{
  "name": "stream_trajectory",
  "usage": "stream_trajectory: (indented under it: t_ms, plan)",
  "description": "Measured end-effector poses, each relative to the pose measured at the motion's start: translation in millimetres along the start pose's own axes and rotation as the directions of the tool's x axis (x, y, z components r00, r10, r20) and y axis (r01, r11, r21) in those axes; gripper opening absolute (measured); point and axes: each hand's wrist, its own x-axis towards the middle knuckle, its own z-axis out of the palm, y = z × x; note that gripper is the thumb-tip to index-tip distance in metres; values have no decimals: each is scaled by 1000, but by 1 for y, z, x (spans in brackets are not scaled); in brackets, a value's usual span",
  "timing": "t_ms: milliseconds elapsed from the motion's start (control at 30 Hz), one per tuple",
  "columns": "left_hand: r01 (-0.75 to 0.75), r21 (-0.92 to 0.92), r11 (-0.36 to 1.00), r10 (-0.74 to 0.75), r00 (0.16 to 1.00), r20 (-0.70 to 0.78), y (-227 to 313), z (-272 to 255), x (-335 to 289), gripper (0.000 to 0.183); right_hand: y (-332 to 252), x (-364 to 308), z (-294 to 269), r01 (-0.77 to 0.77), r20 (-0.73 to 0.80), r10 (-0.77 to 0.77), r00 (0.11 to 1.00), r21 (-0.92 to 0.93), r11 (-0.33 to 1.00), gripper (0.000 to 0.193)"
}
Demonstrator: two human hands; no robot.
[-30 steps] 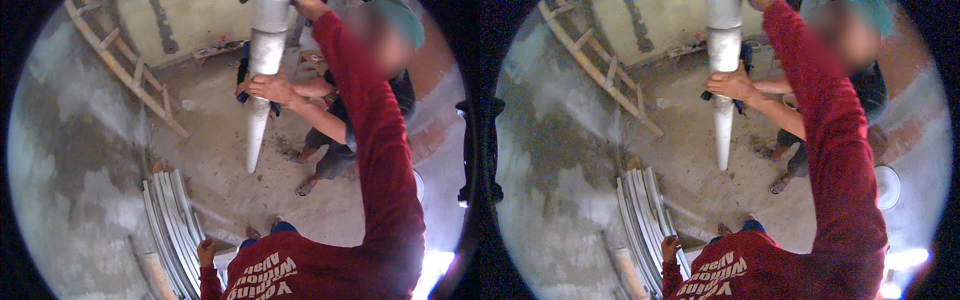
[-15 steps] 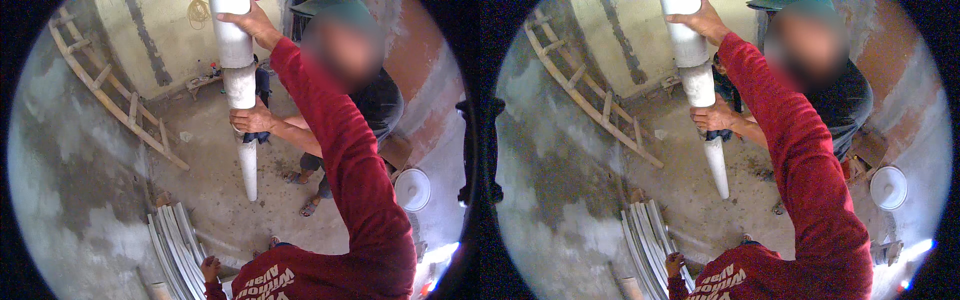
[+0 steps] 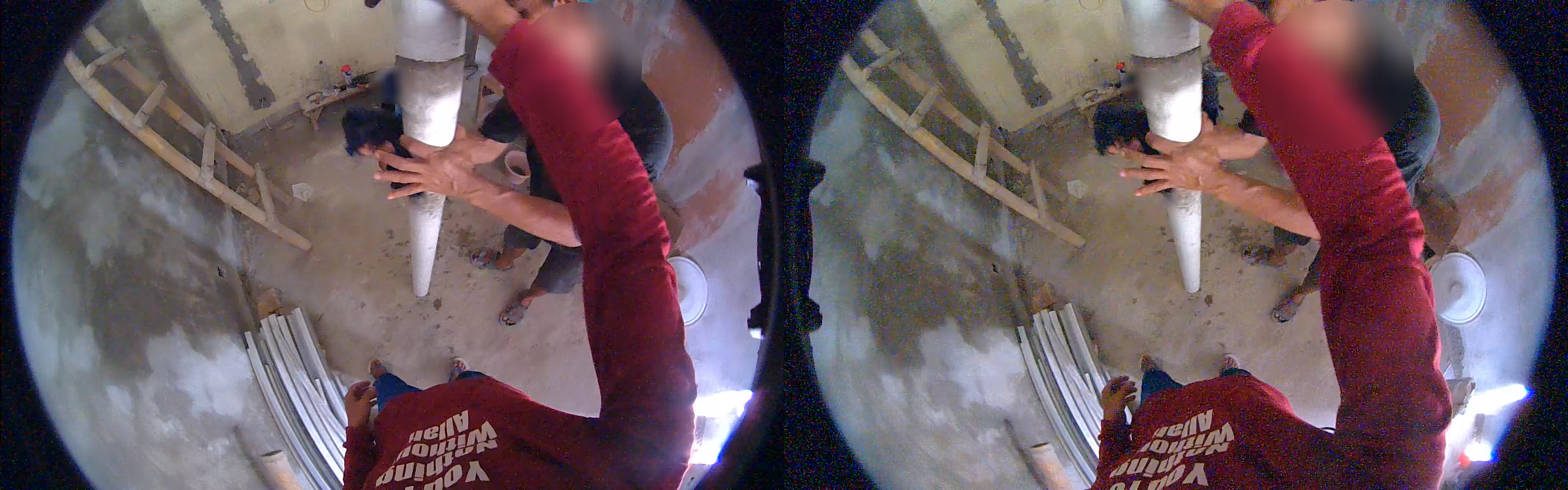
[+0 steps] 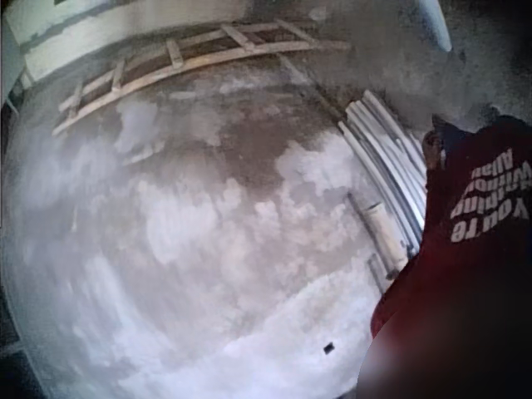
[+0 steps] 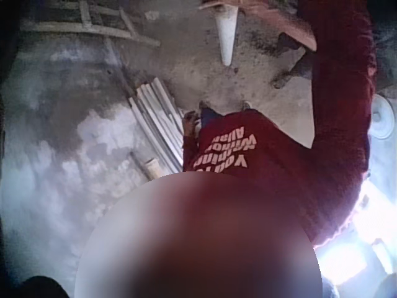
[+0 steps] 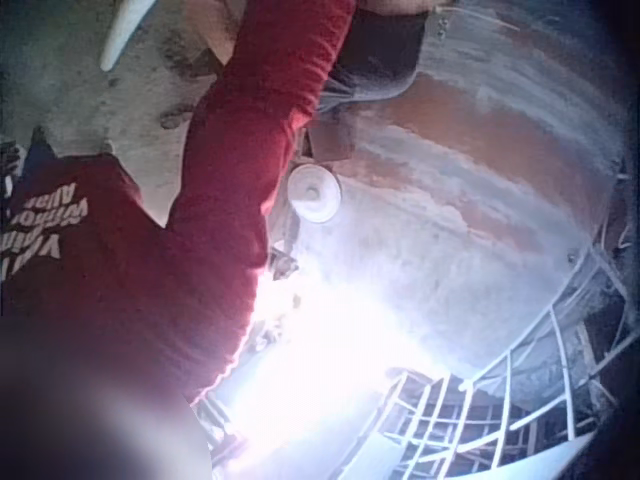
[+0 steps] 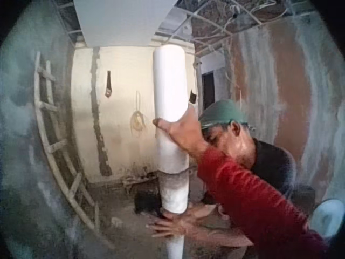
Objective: The person lifts and positions a long white PVC pipe with assistance from two coworkers. They then use a knife to cut a section of the pipe while the coworkers hold it steady. The pipe is handled and adjusted multiple times during the process.
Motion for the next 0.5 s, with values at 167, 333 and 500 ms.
stream_trajectory:
  t_ms: [167,333,500]
  plan:
    - [-54,199,979,32,993,114,31,-54,62,33,-5,-2,-1,-188,154,172,973,92,978,43]
    - [-75,190,979,64,996,64,91,-121,135,26,-14,7,4,-262,224,252,941,12,965,52]
    - [-120,26,992,113,975,193,143,-170,192,24,-25,4,12,-398,115,401,909,-46,916,61]
